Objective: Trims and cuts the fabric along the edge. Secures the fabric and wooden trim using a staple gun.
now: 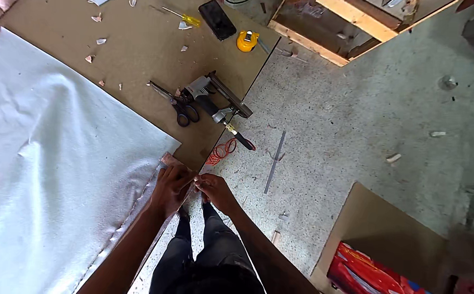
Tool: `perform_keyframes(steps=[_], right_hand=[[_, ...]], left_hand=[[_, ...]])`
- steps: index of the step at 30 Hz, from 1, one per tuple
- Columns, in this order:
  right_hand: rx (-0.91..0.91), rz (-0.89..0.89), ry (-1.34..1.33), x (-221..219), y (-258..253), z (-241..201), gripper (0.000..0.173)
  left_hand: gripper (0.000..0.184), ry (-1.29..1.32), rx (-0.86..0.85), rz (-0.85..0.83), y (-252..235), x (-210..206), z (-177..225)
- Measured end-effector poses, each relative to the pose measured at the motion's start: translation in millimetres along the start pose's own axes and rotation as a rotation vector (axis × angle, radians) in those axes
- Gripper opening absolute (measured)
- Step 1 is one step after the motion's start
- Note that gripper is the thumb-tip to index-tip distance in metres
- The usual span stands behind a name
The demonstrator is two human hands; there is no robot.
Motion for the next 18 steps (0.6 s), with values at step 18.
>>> perform_keyframes(steps=[18], right_hand=[[0.504,0.433,0.380,0.9,19.3,-44.2,0.013]], left_hand=[[0.035,0.076,-0.028,0.033,-4.5,0.9,3.0]])
Point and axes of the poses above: each hand's wrist, its own y-axis away from the middle knuckle, its own x-axis out of the back of the hand, z = x × y, the point moved 10 cm from there along -y, towards the middle knuckle, and after that the axes turned 15 degrees about -y, right-handed, at the moved point
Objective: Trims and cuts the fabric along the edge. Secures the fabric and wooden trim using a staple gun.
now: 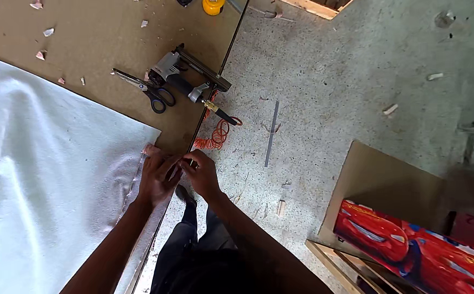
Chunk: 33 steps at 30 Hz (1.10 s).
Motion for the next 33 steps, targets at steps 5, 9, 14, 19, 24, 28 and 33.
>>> perform_keyframes(steps=[5,9,14,19,24,28,33], right_hand=[[-0.257,-0.037,-0.042,1.9,18.3,21.9,0.035],[-0.377,-0.145,-0.001,-11.0,28.1,39.3,0.033],[-0.342,-0.165,-0.054,-13.6,19.4,19.4,0.025],[-0.362,-0.300,0.104,-27.5,-6.2,12.5,0.024],[-0.482,-0.554,0.329,-47.0,-30.4,3.5,0.023],[-0.433,-0.635,0.542,-62.5,-40.8,-13.0,0.027],[-0.140,-0.444,0.418,-39.5,-103.0,-60.0,0.027]], left_hand=[[0.020,0.064,0.006,0.053,0.2,0.0,-5.1],[0.021,0.074,-0.016,0.040,1.2,-2.2,-7.1],[0.021,0.027,-0.029,0.100,5.9,3.3,-6.0],[0.022,-0.075,0.053,0.142,9.7,10.3,-12.2],[0.050,-0.079,0.129,0.072,8.2,8.8,-16.6],[0.029,0.041,0.222,0.045,7.2,5.9,-29.9],[0.022,0.133,0.330,0.130,6.8,11.1,-44.8]])
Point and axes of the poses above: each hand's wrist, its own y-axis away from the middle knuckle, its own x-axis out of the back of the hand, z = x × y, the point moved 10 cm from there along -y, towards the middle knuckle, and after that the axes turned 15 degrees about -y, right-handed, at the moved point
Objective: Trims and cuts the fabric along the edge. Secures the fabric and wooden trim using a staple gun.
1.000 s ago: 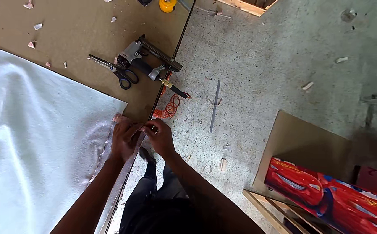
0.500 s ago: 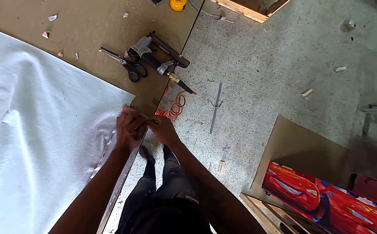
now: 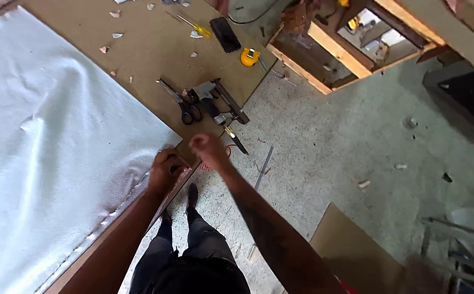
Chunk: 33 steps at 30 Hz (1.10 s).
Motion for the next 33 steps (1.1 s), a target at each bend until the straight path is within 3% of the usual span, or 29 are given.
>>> perform_keyframes(steps=[3,5,7,10,13,17,21,26,29,33], right_hand=[[0.135,0.340,0.071,91.5,-38.0,-32.8,0.044],[0.122,0.421,0.204,117.4,-72.1,-35.3,0.064],[0.062,0.386,0.327,114.6,-98.1,-35.3,0.073],[0.038,0.283,0.472,94.4,-108.0,-43.3,0.070],[0.033,0.221,0.548,77.3,-116.7,-39.5,0.091],[0.032,0.243,0.498,84.1,-109.6,-51.4,0.072],[-0.021,0.207,0.389,112.3,-21.6,-74.4,0.052],[-0.076,0.005,0.185,34.7,119.6,-34.3,0.025],[-0.016,-0.030,0.199,-5.6,141.9,-13.2,0.026],[-0.024,-0.067,0.213,-23.7,141.6,-3.8,0.025]], left_hand=[[0.019,-0.016,0.020,-0.033,2.4,-3.6,-5.3],[0.017,-0.013,0.016,-0.038,1.4,-4.1,-4.5],[0.017,-0.011,0.021,-0.036,-1.0,-3.3,-5.9],[0.018,0.006,0.037,-0.031,1.1,-4.4,-8.7],[0.016,0.041,0.042,-0.044,1.0,-3.8,-8.7],[0.016,0.061,0.034,-0.054,1.2,-0.6,-7.2],[0.018,0.073,0.024,-0.065,0.5,-1.8,-9.9],[0.019,0.109,-0.005,-0.069,-0.5,0.2,-8.5],[0.018,0.105,-0.017,-0.077,0.7,-1.7,-10.6],[0.017,0.108,-0.017,-0.084,1.1,-1.9,-10.0]])
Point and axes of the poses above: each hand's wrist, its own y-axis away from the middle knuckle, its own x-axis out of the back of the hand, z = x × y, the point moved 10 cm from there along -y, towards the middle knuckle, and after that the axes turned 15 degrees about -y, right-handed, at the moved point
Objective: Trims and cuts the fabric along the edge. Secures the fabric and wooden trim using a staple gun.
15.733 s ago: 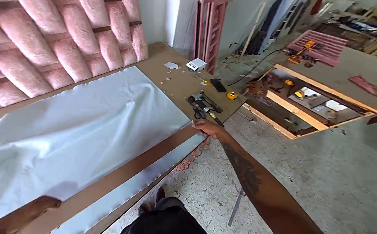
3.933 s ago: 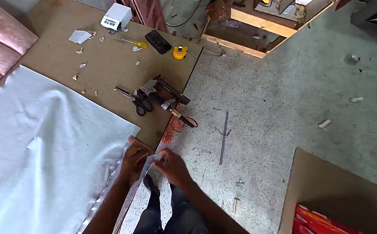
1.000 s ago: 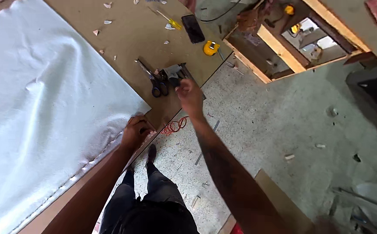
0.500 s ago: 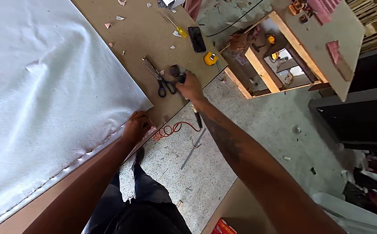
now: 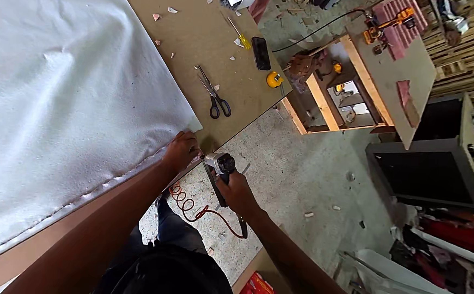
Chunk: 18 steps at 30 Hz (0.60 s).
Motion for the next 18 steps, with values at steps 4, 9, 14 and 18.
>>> perform_keyframes(steps=[4,9,14,18], right_hand=[[0.002,-0.006,0.111,-7.7,-2.3,-5.3,0.025],[-0.010,-0.020,0.250,-10.2,-5.3,-18.9,0.028],[-0.019,-0.040,0.218,-9.3,-4.9,-13.6,0.030],[-0.024,-0.045,0.181,-8.7,-4.4,-14.6,0.029]], left_hand=[[0.018,-0.011,0.001,-0.002,-1.0,0.5,-0.5],[0.018,0.098,0.040,0.053,11.1,30.1,-10.5],[0.045,-0.204,0.129,-0.002,96.3,55.0,0.5],[0.015,-0.222,0.154,0.083,106.5,34.1,-3.3]])
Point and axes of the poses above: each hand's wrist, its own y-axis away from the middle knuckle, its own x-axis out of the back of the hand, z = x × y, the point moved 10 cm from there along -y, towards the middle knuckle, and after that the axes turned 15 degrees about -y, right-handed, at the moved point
